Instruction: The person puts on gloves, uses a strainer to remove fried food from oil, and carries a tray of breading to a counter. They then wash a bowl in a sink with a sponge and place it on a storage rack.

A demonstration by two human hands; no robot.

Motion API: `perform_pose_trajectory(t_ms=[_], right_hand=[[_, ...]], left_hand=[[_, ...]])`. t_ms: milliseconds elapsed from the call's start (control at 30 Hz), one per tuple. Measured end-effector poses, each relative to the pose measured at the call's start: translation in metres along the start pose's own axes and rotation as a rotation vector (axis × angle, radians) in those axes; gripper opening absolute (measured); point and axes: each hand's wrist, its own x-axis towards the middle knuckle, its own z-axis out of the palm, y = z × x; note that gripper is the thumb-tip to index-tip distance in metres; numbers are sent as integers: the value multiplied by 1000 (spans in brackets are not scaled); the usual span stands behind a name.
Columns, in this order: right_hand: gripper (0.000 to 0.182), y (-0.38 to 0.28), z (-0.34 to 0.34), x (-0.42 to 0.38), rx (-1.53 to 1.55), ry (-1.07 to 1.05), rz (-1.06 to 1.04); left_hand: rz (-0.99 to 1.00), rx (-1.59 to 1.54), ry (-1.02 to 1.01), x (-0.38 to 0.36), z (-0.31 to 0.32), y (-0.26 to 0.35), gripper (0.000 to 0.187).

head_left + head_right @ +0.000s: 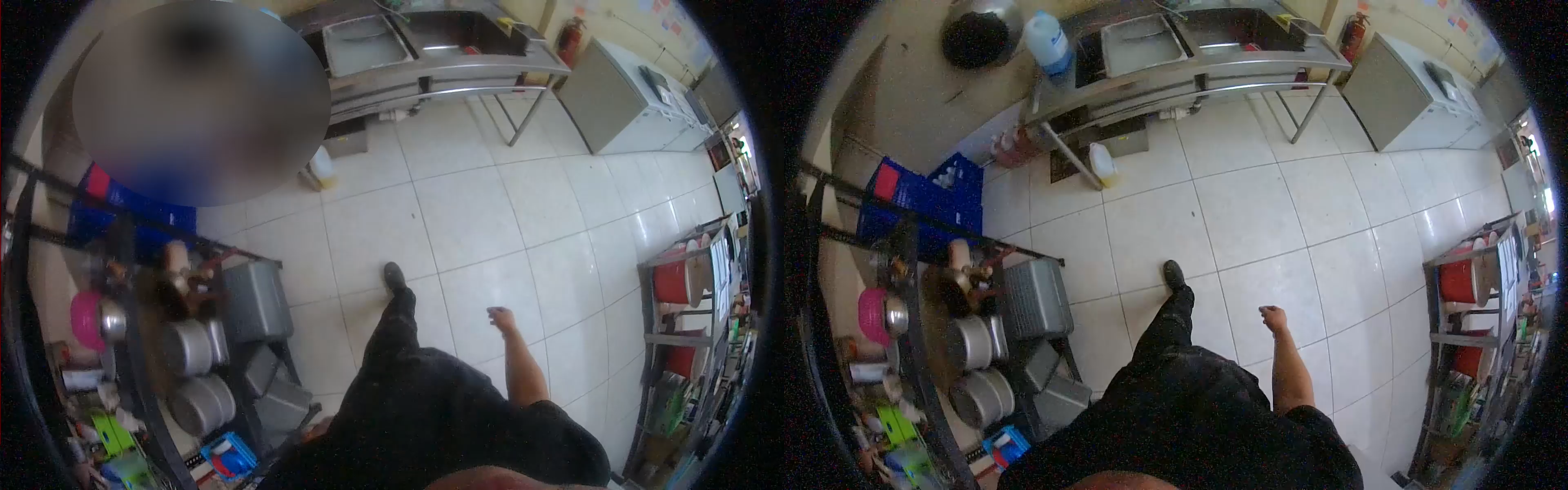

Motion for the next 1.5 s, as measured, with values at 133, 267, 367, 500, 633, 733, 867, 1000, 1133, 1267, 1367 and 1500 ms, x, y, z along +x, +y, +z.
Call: perform_pose_trajectory(t_ms=[133, 267, 367, 500, 633, 733, 867, 1000, 1133, 1267, 1367, 1500], right_hand=[[35, -52, -2, 54, -477, -50, -34], [38, -103, -35, 89, 60, -102, -24], [34, -173, -49, 94, 236, 104, 201], [39, -253, -64, 143, 316, 192, 443], [43, -292, -90, 203, 396, -68, 304], [42, -345, -120, 299, 181, -111, 256], [34, -471, -166, 359, 224, -32, 266], [36, -553, -185, 382, 213, 32, 278], [38, -527, -186, 406, 335, 97, 385], [41, -481, -181, 404, -363, -118, 20], [44, -535, -161, 382, -180, -56, 65], [44, -563, -167, 382, -139, -20, 78]], left_hand=[[11, -160, -264, 222, 86, 145, 27], [285, 1015, 292, 437, 191, 287, 36], [354, 892, 315, 479, 402, 472, 42], [500, 681, 48, 494, 585, 609, 39], [417, 305, -114, 513, 665, 651, 43], [402, 89, -162, 550, 709, 697, 46], [528, -139, -191, 614, 753, 779, 49], [561, -211, -140, 713, 782, 870, 56], [363, -305, 53, 872, 784, 958, 76], [256, -332, 243, 974, 772, 961, 87], [308, -256, 450, 967, 793, 960, 83], [499, -396, 373, 951, 798, 951, 66]])
